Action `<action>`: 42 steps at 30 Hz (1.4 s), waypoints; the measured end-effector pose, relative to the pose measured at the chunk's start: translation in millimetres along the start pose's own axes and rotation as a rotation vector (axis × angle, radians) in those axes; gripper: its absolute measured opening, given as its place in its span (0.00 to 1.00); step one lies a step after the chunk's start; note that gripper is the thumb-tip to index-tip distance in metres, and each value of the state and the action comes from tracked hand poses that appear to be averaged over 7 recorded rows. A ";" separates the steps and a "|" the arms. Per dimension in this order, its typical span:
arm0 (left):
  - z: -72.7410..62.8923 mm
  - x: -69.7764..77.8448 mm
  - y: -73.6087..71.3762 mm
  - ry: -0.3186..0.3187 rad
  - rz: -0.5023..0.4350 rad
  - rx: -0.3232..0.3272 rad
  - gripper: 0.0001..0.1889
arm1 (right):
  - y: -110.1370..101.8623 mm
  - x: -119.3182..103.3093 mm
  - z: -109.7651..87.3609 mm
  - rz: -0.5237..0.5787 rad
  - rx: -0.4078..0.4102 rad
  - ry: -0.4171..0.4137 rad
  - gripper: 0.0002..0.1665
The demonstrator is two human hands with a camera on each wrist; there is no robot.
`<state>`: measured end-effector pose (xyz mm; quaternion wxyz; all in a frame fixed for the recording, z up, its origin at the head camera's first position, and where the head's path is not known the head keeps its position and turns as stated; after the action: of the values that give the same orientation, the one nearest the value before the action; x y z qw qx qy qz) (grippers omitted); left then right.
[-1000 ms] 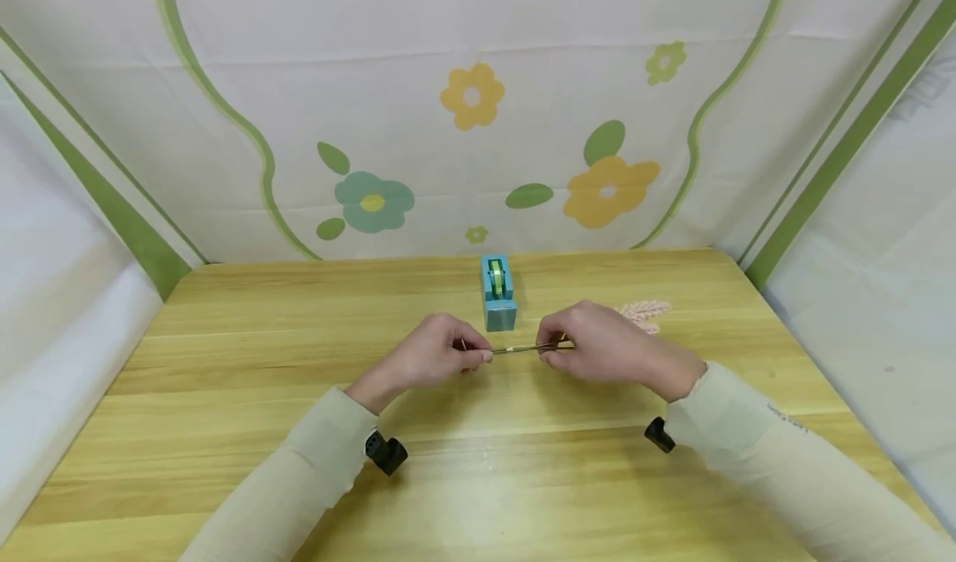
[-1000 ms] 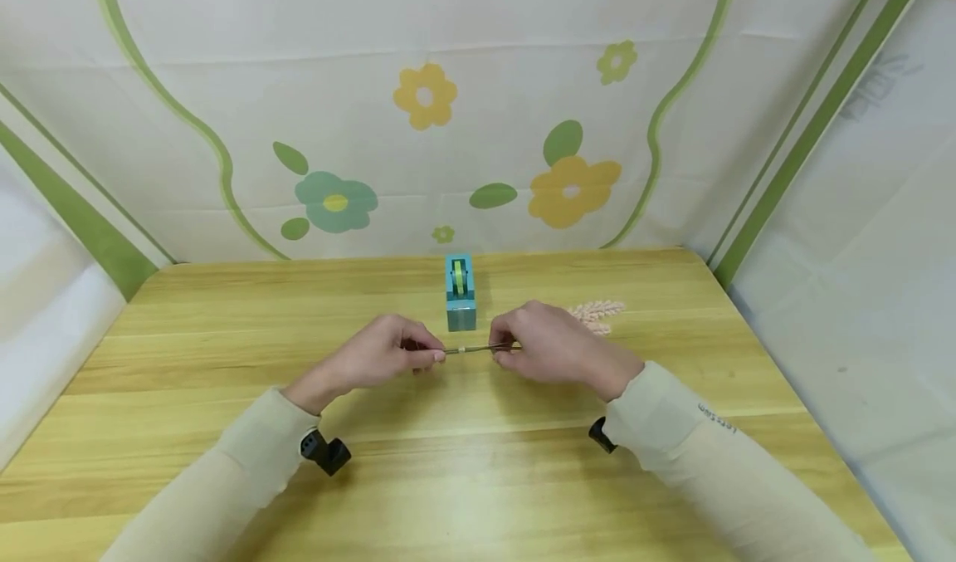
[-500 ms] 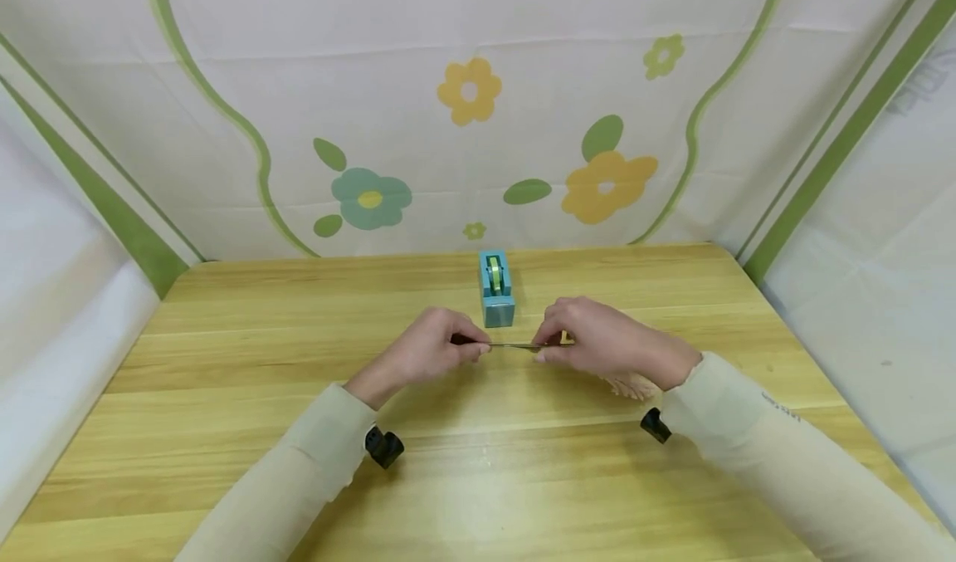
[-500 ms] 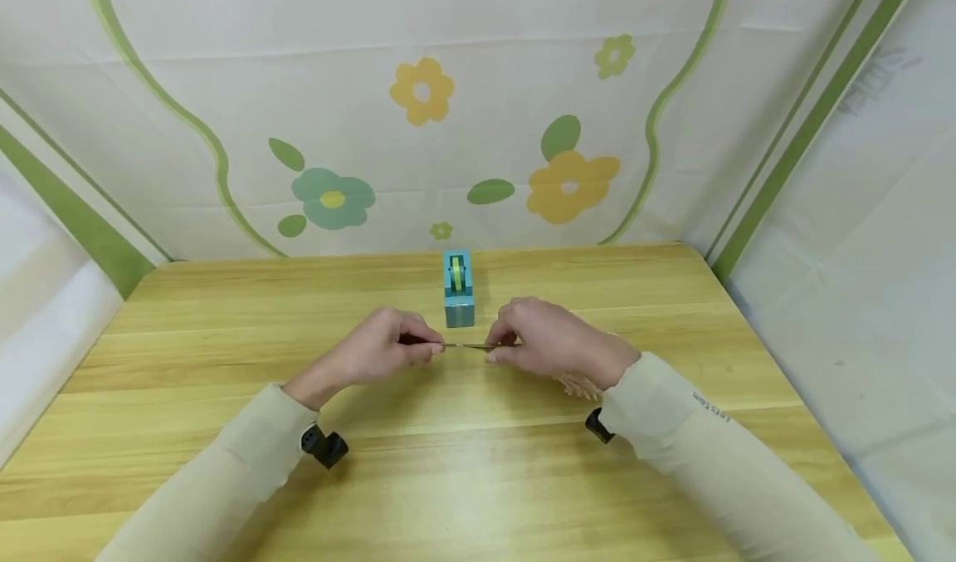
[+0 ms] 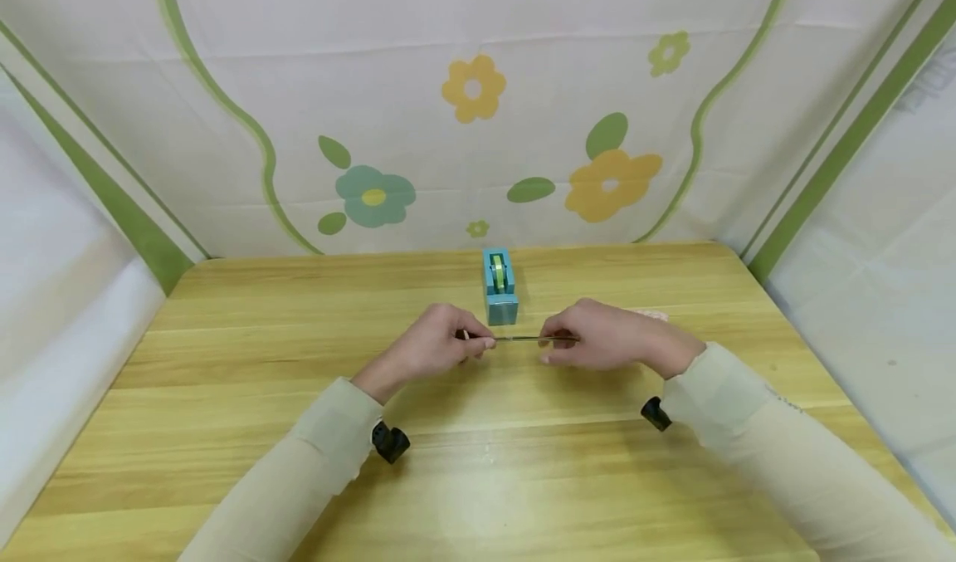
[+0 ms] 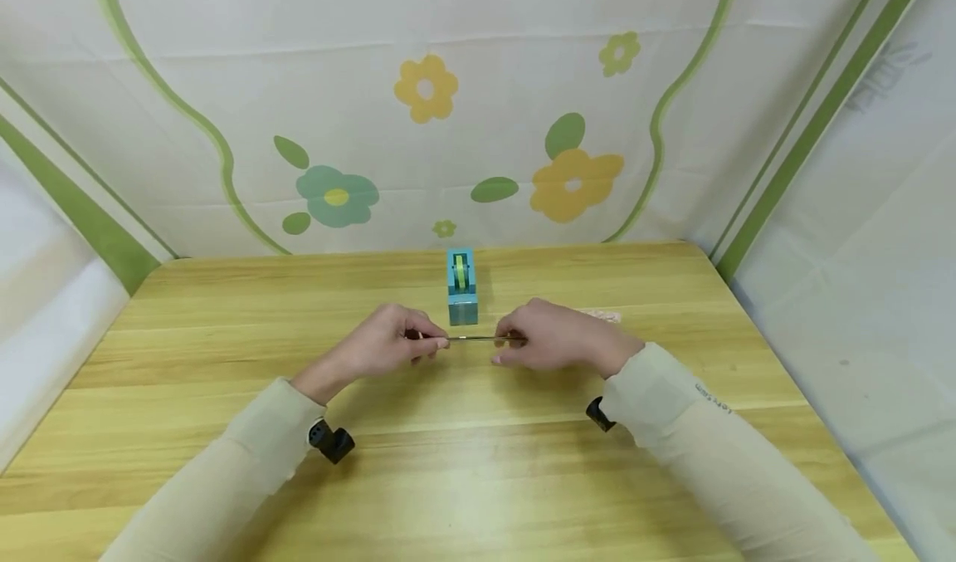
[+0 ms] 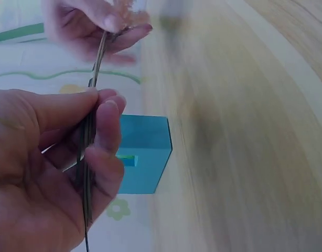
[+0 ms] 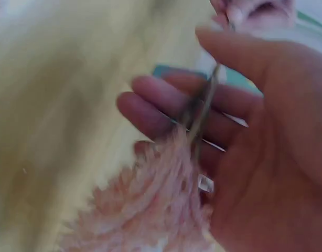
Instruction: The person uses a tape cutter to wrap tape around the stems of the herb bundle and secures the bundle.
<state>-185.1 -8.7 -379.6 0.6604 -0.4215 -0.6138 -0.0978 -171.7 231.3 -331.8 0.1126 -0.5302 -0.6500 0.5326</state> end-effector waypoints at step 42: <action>8.0 -0.7 -0.4 -0.029 0.097 0.036 0.11 | -4.5 14.4 3.6 -0.055 0.236 -0.050 0.03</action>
<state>-191.4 -3.9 -380.9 0.6629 -0.4400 -0.6038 -0.0484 -182.7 241.4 -335.6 0.1723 -0.4818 -0.5997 0.6152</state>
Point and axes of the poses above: each hand's wrist, its own z-axis towards the middle knuckle, its own y-axis out of the palm, x = y × z, the point moved 3 cm from there along z, towards the middle knuckle, and after that the axes turned 3 degrees about -x, right-handed, at the moved point
